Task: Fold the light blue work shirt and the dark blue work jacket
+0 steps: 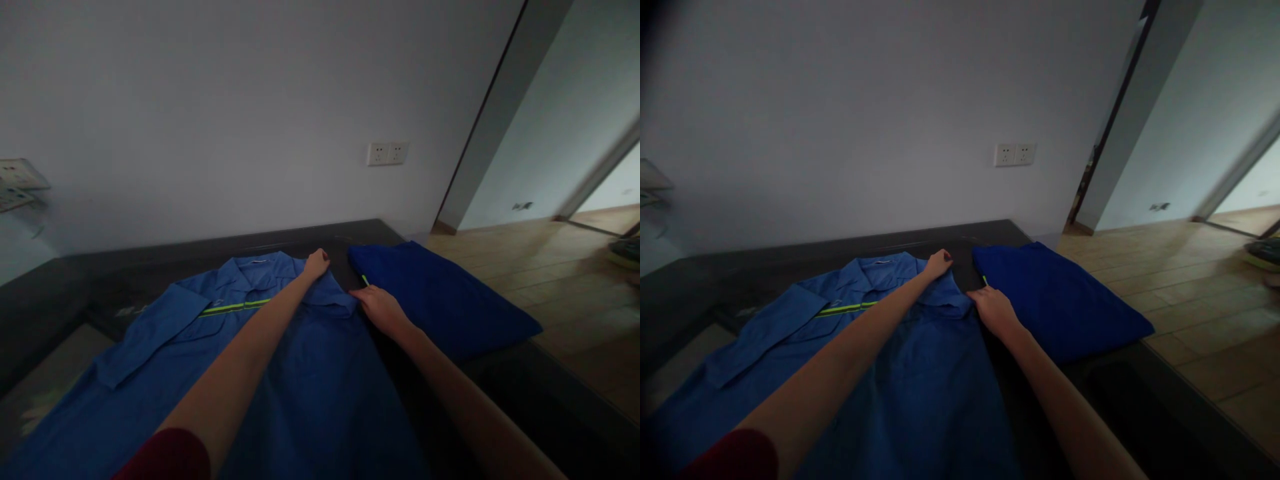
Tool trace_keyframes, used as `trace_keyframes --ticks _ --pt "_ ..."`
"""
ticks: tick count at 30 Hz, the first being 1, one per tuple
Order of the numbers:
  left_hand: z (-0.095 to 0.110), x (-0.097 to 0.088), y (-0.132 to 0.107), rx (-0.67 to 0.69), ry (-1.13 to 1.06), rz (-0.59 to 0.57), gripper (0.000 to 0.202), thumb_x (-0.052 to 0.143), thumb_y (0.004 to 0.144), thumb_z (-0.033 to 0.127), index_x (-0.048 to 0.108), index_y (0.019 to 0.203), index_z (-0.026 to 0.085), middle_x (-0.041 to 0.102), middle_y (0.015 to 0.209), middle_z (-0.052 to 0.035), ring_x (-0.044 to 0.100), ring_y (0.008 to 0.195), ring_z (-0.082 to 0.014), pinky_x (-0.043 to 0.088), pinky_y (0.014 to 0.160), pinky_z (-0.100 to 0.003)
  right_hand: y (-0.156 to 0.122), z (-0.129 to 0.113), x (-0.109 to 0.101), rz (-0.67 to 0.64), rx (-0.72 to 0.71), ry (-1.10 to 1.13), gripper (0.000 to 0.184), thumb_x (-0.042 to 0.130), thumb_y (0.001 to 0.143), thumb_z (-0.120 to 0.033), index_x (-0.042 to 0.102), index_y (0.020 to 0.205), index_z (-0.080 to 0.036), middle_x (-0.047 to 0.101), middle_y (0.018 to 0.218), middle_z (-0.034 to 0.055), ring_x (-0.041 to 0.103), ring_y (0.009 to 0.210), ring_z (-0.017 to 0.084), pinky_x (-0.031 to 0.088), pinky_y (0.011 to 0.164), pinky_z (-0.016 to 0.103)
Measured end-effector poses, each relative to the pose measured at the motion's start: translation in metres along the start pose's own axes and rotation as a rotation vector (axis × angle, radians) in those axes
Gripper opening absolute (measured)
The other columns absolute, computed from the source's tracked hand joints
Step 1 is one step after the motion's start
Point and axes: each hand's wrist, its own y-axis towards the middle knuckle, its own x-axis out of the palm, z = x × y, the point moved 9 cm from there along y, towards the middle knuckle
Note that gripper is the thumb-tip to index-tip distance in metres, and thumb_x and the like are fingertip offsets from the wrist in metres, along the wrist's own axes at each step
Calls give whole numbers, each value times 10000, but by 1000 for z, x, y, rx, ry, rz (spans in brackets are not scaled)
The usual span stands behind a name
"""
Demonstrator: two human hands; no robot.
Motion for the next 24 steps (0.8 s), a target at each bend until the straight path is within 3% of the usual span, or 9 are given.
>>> trace_keyframes --ticks 5,9,12,15,19,24 --pt "0 -10 -3 45 -24 -19 215 556 817 216 585 1021 154 670 1023 -69 620 964 -161 460 852 -234 -8 -25 -1 20 -146 -56 512 409 830 -80 485 1328 -167 506 1350 104 483 1201 231 412 970 381" --pt "-5 -18 -7 20 10 -30 273 572 803 277 584 1042 146 666 1048 -102 610 1011 -221 457 874 -296 -7 -46 6 -24 -290 -111 508 436 823 -90 486 1325 -153 488 1366 114 467 1226 247 410 983 406" --pt "-8 -16 -5 -15 21 -53 302 606 775 293 597 1037 145 668 1060 -110 612 1020 -234 455 880 -296 -5 -47 12 -60 -346 -171 438 418 874 -118 514 1300 -160 512 1343 113 478 1222 256 419 976 425" --pt "-8 -11 -3 -32 -5 -58 286 632 746 223 619 1023 154 671 1078 -90 617 1017 -205 453 882 -256 -4 -37 16 -102 -323 -238 385 406 901 -127 558 1254 -149 566 1284 113 494 1210 263 427 971 430" --pt "-10 -7 -4 -40 -60 25 337 588 797 199 584 1131 153 618 1200 -87 569 1106 -187 420 946 -259 -8 -23 11 -112 -240 -252 376 419 903 -126 564 1247 -162 570 1281 95 508 1201 246 447 957 399" --pt "-10 -2 -6 -26 -105 85 373 571 816 210 566 1185 154 625 1188 -80 580 1082 -189 429 945 -279 -17 -27 10 -105 -215 -219 386 415 904 -132 552 1262 -176 567 1285 94 502 1207 238 457 939 384"
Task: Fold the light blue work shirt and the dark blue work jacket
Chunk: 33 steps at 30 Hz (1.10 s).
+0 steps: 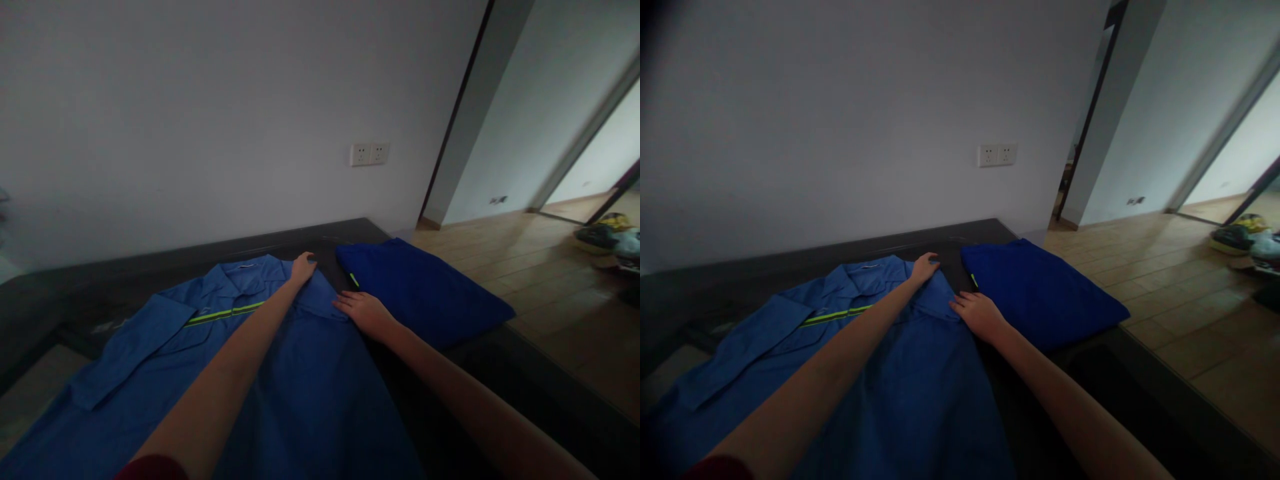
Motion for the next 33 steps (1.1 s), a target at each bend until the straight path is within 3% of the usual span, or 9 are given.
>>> trace_keyframes --ticks 4,9,12,16,19,22,26,29,33 --pt "4 1 2 26 -11 -29 303 564 812 183 623 1109 167 667 1106 -55 610 1020 -173 446 917 -258 -3 -2 -5 25 13 23 418 382 912 -138 501 1312 -164 514 1342 102 464 1242 238 446 949 374" --pt "8 -4 0 47 17 -50 257 525 822 134 637 1053 155 682 1040 -56 631 943 -156 469 864 -238 3 27 -12 47 182 83 448 338 922 -138 447 1355 -173 560 1300 75 511 1189 212 432 959 347" --pt "11 -8 -7 66 59 -30 257 488 841 126 613 1063 156 667 1034 -74 620 959 -172 466 869 -269 5 38 -14 47 275 60 468 334 909 -115 426 1367 -145 601 1241 105 544 1141 209 437 935 336" --pt "25 -12 -22 115 120 1 261 481 862 183 566 1110 179 601 1098 -110 580 1030 -221 452 894 -349 4 25 -14 49 232 90 447 338 909 -125 466 1337 -137 567 1286 105 528 1150 202 416 948 320" --pt "50 -25 -41 210 155 74 304 485 871 227 518 1173 206 493 1239 -120 479 1163 -252 400 961 -408 1 26 -17 55 268 170 435 347 902 -129 511 1304 -150 593 1256 82 547 1094 199 428 911 302" --pt "85 -36 -78 465 95 93 351 476 884 272 472 1231 223 469 1267 -99 434 1200 -242 371 997 -414 -1 43 -20 76 399 257 438 363 882 -114 555 1268 -194 654 1148 65 571 1019 183 427 870 270" --pt "110 -25 -140 766 -105 -148 620 579 821 381 326 1368 237 439 1331 -105 405 1247 -238 340 1041 -406 4 59 -17 69 468 300 419 397 857 -108 616 1194 -228 676 1066 66 587 979 175 406 864 255" --pt "103 -13 -156 750 -181 -219 831 687 716 307 245 1415 228 389 1376 -131 374 1274 -269 325 1053 -439 8 59 -15 50 446 275 415 407 842 -96 635 1160 -235 684 1027 66 595 956 183 410 842 259" --pt "96 0 -145 658 -202 -161 757 649 725 213 292 1393 226 441 1320 -116 408 1234 -251 341 1041 -428 7 54 -20 76 405 248 422 411 841 -96 617 1184 -232 682 1047 58 590 962 188 422 836 265"
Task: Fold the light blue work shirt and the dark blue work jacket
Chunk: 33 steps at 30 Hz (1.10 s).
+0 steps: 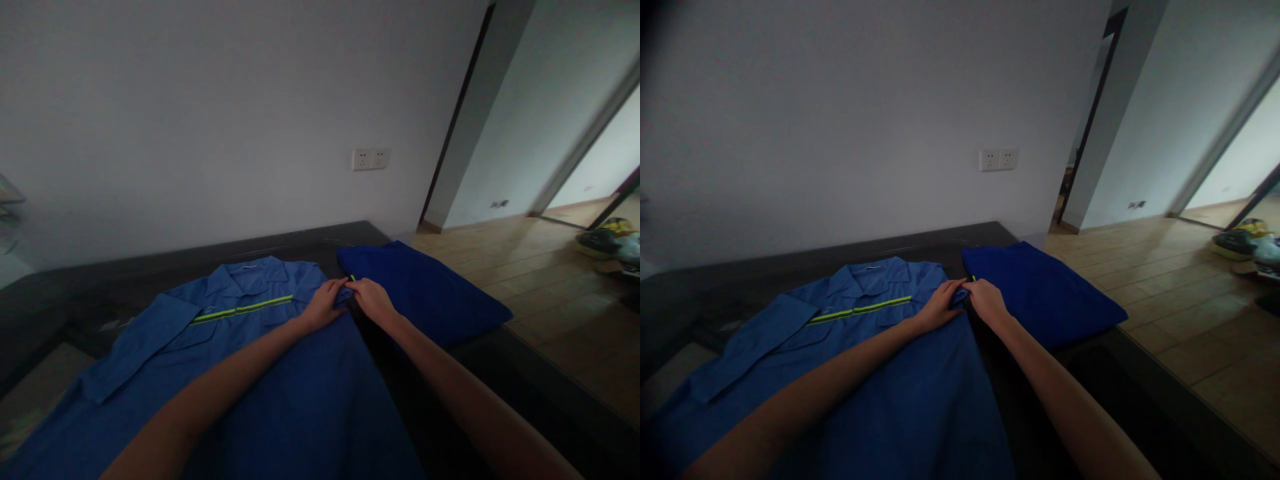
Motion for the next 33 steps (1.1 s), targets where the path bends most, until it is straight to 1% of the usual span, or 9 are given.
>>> trace_keyframes --ticks 6,10,14,18,21,25,29,31,33 --pt "0 -5 12 -62 127 70 690 669 719 274 362 1336 245 453 1257 -101 433 1177 -261 378 996 -430 -10 -13 2 24 -70 34 434 387 839 -70 602 1186 -215 652 1147 35 560 1043 186 417 912 293" --pt "12 -17 3 20 185 46 646 638 738 241 367 1324 214 443 1254 -109 423 1183 -247 369 1011 -389 -24 -25 8 21 -117 42 421 352 876 -89 550 1240 -166 606 1230 70 523 1140 182 407 959 299" --pt "16 -24 -14 61 279 -50 454 565 759 146 458 1199 182 512 1169 -106 474 1111 -230 399 952 -367 -34 -33 11 -1 -140 -38 349 351 913 -134 559 1192 -157 604 1221 116 552 1124 198 451 911 310" --pt "17 -18 -25 70 401 -193 233 516 776 108 540 994 188 592 994 -69 530 973 -209 414 874 -340 -34 -36 15 -24 -174 -136 282 382 909 -125 578 1112 -132 635 1152 148 581 1092 216 482 870 319" --pt "24 -14 -30 125 420 -254 188 488 818 134 559 979 201 603 998 -63 533 969 -196 398 888 -328 -35 -36 20 -24 -228 -162 289 395 902 -112 586 1117 -136 626 1178 142 541 1158 223 473 908 339" --pt "33 -13 -38 179 350 -290 161 480 869 222 583 993 214 604 1013 -65 539 977 -189 397 895 -319 -42 -34 23 -23 -291 -126 304 418 882 -95 627 1100 -132 577 1264 130 492 1216 221 445 969 359" --pt "26 -25 -38 121 193 -238 208 470 894 347 603 978 211 602 1027 -64 543 998 -186 421 895 -305 -45 -31 10 6 -232 -53 359 392 864 -74 659 1095 -137 529 1323 119 457 1248 216 396 1030 376" --pt "10 -35 -27 35 168 -135 225 425 912 315 603 1003 212 602 1049 -66 538 1032 -180 416 933 -312 -43 -34 1 67 -175 3 423 358 855 -59 618 1179 -139 511 1341 119 454 1250 201 374 1053 387" --pt "-16 -42 -13 -83 228 -35 251 415 902 250 579 1086 204 587 1131 -78 512 1108 -187 387 991 -336 -39 -44 -1 109 -155 56 455 329 866 -72 559 1254 -130 502 1348 124 450 1253 193 364 1065 395"
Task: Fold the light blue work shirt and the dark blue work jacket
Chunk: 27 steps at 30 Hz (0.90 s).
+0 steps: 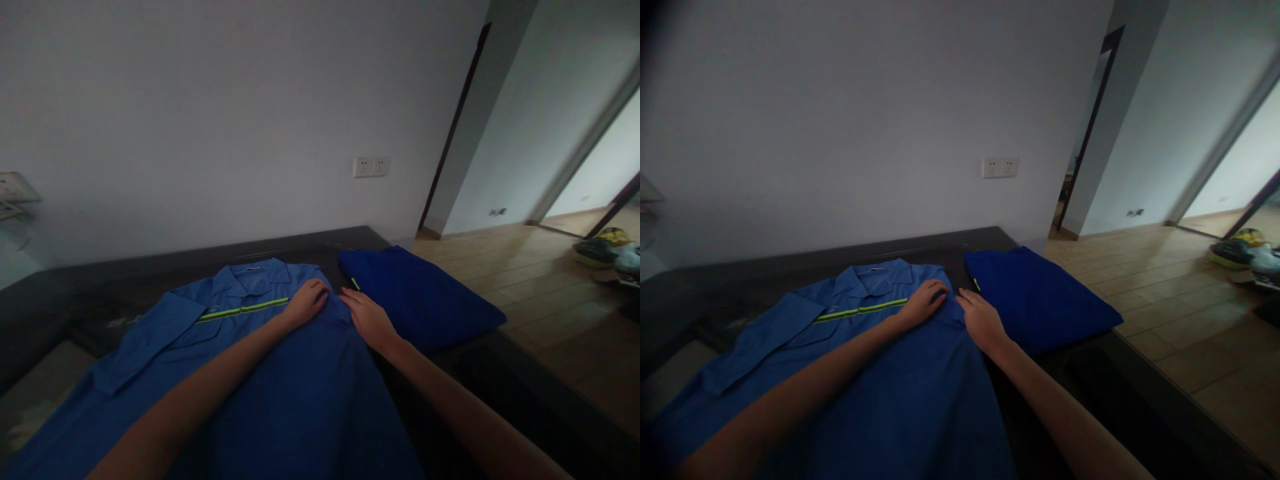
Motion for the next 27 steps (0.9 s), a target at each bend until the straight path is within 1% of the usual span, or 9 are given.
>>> trace_keyframes --ticks 2,4,7,9,12,18,22,24,27 --pt "-27 7 18 -139 108 13 334 429 880 219 525 1197 176 525 1277 -106 441 1226 -205 327 1056 -365 4 -12 11 -5 -13 30 442 330 891 -117 524 1287 -107 481 1365 139 420 1280 202 352 1074 401" --pt "-49 20 32 -238 183 -30 419 425 881 240 460 1283 126 434 1388 -144 349 1317 -233 262 1097 -396 6 -19 29 -54 -14 30 433 368 907 -175 496 1305 -64 446 1386 168 378 1310 223 337 1083 399" --pt "-64 38 43 -292 199 -88 490 391 898 292 399 1339 80 383 1426 -184 301 1350 -268 240 1100 -436 1 -17 55 -117 2 0 484 423 914 -280 458 1327 -29 397 1410 199 317 1341 254 310 1093 412" --pt "-68 47 44 -311 203 -110 509 370 904 316 374 1363 95 360 1442 -176 286 1359 -267 233 1101 -442 -4 -14 64 -123 -6 -18 525 429 916 -348 447 1337 -36 373 1424 199 280 1356 270 289 1098 435" --pt "-70 53 43 -329 209 -127 534 358 902 345 340 1391 129 309 1473 -150 235 1380 -255 200 1113 -447 -9 -10 69 -112 -14 -29 557 425 915 -390 433 1350 -42 342 1440 199 249 1366 282 275 1100 450" --pt "-74 57 46 -343 208 -142 560 351 894 366 327 1403 135 275 1489 -138 196 1393 -257 156 1124 -478 -9 -11 70 -88 -14 -39 551 401 921 -399 416 1367 -77 321 1451 188 233 1372 281 282 1086 487" --pt "-71 56 47 -318 199 -132 564 360 894 364 325 1403 124 278 1490 -131 196 1394 -244 141 1134 -458 -9 -13 70 -119 -1 -68 555 412 919 -377 416 1362 -44 324 1446 201 236 1369 290 269 1098 461" --pt "-67 52 47 -292 185 -106 584 375 893 371 306 1407 103 276 1491 -138 206 1392 -231 154 1137 -425 -9 -14 69 -126 -2 -73 551 410 920 -371 413 1363 -43 323 1449 195 234 1371 285 263 1103 451" --pt "-71 33 45 -356 139 44 548 373 904 336 308 1396 103 323 1472 -131 263 1371 -188 211 1123 -345 -9 -15 67 -121 -3 -70 544 392 927 -375 416 1363 -50 323 1450 189 241 1370 276 260 1105 448"
